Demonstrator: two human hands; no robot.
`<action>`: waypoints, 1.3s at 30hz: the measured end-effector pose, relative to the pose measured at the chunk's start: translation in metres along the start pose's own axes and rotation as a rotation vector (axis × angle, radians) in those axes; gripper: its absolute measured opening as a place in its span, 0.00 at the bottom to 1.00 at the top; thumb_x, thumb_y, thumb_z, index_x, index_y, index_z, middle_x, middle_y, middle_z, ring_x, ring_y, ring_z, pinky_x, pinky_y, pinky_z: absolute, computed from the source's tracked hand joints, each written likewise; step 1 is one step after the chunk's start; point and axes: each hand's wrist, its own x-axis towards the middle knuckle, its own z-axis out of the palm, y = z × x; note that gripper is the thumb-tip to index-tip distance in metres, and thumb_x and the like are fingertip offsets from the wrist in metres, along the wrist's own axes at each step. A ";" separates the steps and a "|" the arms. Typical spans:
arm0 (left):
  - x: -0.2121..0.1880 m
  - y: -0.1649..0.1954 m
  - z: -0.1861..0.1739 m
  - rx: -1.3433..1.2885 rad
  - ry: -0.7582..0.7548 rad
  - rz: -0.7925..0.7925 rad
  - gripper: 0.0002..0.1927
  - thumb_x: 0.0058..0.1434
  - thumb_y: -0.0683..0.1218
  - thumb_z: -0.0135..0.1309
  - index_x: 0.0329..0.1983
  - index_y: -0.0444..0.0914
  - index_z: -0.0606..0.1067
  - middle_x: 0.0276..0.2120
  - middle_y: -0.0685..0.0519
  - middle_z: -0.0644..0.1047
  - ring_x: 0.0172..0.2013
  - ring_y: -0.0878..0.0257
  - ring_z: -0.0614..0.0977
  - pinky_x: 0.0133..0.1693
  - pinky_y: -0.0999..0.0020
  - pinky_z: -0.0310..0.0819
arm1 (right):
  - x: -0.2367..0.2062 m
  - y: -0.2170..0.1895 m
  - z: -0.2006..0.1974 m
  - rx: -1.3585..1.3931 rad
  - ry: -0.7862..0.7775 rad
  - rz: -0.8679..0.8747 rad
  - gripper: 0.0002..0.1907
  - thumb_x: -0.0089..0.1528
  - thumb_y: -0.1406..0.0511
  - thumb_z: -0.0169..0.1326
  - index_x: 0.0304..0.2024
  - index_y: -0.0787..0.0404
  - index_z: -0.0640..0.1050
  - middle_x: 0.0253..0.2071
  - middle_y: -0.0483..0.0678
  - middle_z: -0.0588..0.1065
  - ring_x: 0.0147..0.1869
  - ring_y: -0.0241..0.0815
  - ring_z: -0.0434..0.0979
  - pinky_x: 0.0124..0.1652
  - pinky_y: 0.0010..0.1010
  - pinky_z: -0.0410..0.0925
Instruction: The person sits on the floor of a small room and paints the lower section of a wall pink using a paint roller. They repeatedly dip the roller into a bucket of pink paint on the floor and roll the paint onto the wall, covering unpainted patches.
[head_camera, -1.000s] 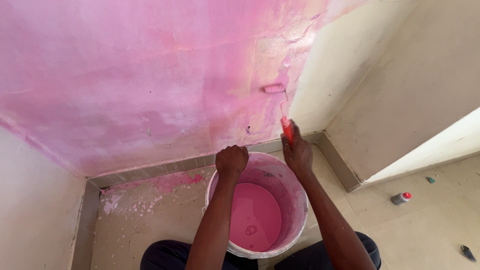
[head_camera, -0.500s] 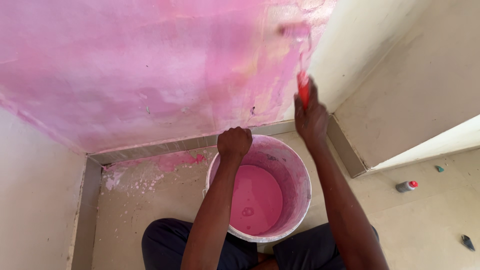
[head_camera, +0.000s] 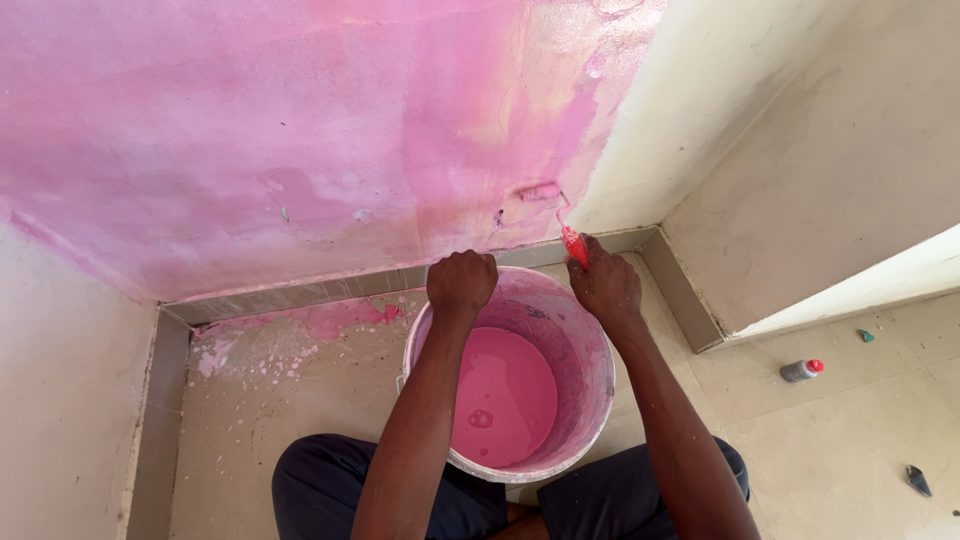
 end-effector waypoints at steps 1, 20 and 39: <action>0.000 0.000 0.000 0.000 0.011 0.006 0.29 0.69 0.55 0.37 0.23 0.36 0.81 0.25 0.39 0.81 0.29 0.46 0.84 0.37 0.49 0.78 | 0.002 -0.001 0.000 0.005 0.004 0.003 0.26 0.64 0.53 0.53 0.62 0.54 0.74 0.37 0.64 0.80 0.43 0.69 0.80 0.45 0.59 0.70; 0.001 0.002 0.001 0.002 0.024 0.010 0.27 0.69 0.55 0.39 0.24 0.36 0.81 0.27 0.39 0.82 0.31 0.45 0.85 0.39 0.49 0.79 | 0.042 0.017 -0.049 -0.033 0.188 -0.035 0.23 0.60 0.52 0.61 0.55 0.54 0.82 0.34 0.62 0.80 0.39 0.63 0.82 0.42 0.48 0.74; 0.002 0.001 0.005 -0.006 0.052 0.019 0.27 0.68 0.55 0.40 0.25 0.36 0.82 0.28 0.39 0.82 0.32 0.45 0.85 0.39 0.49 0.78 | 0.052 0.010 0.007 -0.174 -0.065 0.104 0.19 0.63 0.53 0.55 0.52 0.53 0.82 0.43 0.61 0.81 0.48 0.62 0.82 0.49 0.49 0.74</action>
